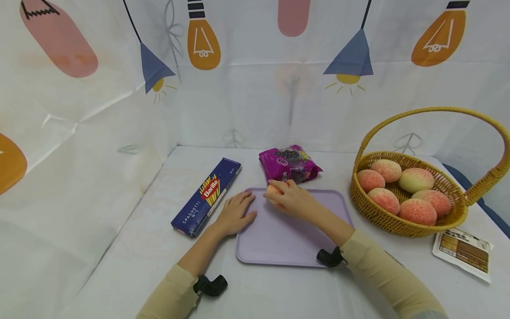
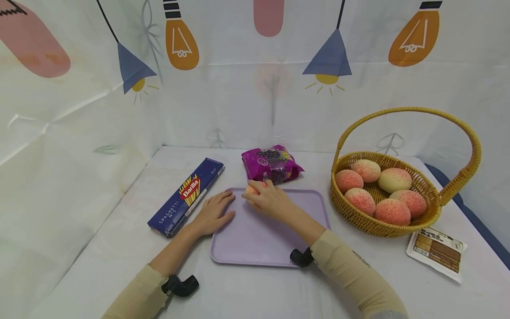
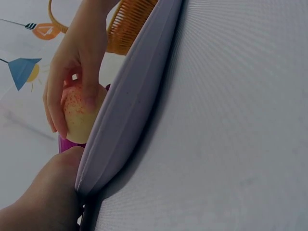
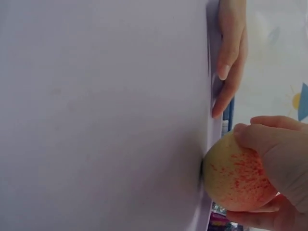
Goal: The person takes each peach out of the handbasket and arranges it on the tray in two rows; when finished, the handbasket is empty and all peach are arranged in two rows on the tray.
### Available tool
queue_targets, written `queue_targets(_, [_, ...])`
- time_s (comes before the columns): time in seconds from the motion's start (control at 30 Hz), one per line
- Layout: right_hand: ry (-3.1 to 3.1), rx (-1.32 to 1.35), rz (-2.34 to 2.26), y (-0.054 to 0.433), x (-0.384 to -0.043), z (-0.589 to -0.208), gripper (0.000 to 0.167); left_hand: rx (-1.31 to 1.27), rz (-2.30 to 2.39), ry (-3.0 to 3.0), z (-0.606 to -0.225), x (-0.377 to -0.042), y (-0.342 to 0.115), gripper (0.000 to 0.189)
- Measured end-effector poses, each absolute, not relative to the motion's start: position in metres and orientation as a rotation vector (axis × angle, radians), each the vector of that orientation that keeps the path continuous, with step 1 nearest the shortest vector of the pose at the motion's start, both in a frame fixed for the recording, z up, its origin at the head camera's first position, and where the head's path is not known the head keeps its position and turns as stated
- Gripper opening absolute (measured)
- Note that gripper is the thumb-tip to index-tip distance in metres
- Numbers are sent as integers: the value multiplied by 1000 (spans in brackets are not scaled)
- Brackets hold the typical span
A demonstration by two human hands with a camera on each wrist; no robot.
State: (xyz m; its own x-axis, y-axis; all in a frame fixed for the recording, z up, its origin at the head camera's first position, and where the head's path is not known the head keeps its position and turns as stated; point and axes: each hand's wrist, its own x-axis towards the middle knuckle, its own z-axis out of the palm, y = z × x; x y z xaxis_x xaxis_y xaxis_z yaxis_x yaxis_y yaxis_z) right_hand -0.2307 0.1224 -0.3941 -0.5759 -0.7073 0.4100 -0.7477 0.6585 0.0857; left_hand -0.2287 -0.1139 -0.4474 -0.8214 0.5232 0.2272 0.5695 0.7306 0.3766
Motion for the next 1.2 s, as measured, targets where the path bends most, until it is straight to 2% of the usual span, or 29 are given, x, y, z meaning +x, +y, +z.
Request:
queue_targets(0.27, [-2544,1140,197,120,-231,-391,40,-906,-668,-2828,-446,-228,-115,55])
queue_targets(1.2, [-2537,1218,240,113,-227,-384,40,-920,-705,-2761,-447,-227,-114,55])
